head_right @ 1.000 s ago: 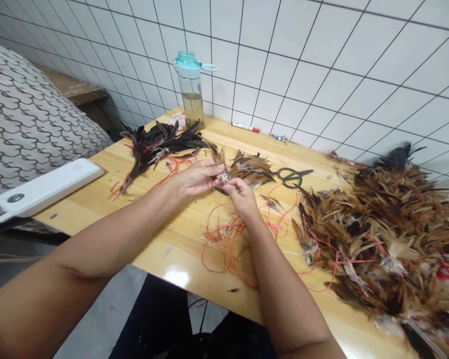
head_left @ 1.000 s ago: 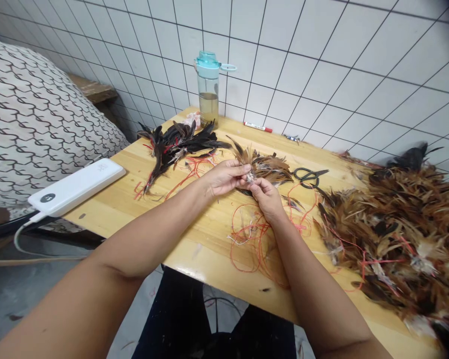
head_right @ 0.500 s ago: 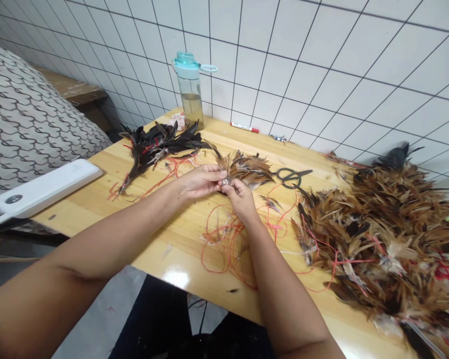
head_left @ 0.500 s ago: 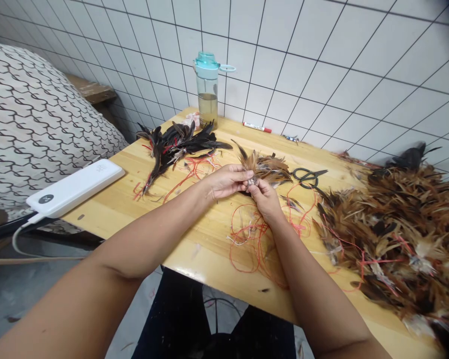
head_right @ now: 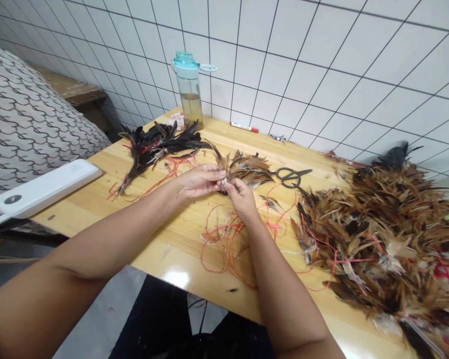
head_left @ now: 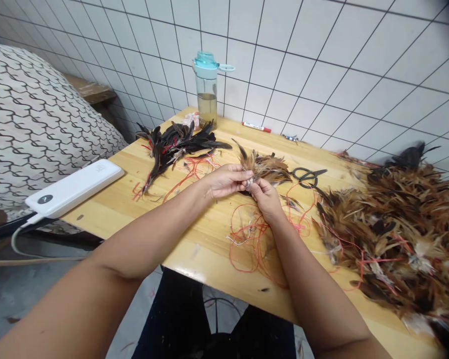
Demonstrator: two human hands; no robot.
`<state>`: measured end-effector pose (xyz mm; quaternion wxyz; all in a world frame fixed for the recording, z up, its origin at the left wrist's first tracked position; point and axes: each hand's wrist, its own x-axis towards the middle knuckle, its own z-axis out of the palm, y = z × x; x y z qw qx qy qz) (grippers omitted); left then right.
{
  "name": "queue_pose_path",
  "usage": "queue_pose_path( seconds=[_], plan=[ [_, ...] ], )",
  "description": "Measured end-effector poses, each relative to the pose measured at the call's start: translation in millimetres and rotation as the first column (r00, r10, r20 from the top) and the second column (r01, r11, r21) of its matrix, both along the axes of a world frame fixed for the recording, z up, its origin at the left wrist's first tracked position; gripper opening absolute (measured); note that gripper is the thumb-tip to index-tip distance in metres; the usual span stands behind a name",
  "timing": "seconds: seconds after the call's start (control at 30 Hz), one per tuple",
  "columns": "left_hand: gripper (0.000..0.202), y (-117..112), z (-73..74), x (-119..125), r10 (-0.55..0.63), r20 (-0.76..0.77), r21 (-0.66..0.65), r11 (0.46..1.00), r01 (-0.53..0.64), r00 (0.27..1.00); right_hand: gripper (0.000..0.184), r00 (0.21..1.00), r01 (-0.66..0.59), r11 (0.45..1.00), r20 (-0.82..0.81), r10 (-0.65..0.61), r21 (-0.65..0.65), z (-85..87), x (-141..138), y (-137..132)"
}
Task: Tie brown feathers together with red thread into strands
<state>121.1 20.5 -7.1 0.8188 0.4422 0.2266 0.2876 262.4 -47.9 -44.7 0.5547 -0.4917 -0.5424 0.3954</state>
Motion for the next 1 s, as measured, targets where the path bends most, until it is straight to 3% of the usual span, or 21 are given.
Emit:
queue_pose_path(
  seconds=[0.37,0.6,0.73,0.87,1.0],
  plan=[
    [0.031,4.5,-3.2,-4.2,-0.010,-0.060,0.135,0.991,0.018,0.998,0.042,0.999,0.027,1.000,-0.040,-0.027,0.010,0.4,-0.1,0.0],
    [0.030,4.9,-4.5,-4.2,-0.012,-0.157,0.159,0.987,0.037,0.988,0.026,0.971,0.018,0.998,0.238,-0.030,0.055,-4.6,0.8,1.9],
    [0.028,4.4,-5.1,-3.3,0.026,-0.224,0.275,0.961,0.038,0.974,0.019,0.895,0.098,0.992,0.430,-0.121,0.076,-8.3,2.6,2.5],
    [0.020,4.0,-6.9,-0.3,0.078,-0.331,0.410,0.910,0.069,0.940,0.016,0.786,0.116,0.992,0.605,-0.124,0.053,-6.1,0.8,0.2],
    [0.013,5.6,-10.7,1.2,0.176,-0.427,0.592,0.795,0.128,0.887,0.018,0.631,0.181,0.984,0.766,-0.121,0.006,-3.6,-2.5,-2.9]
  ],
)
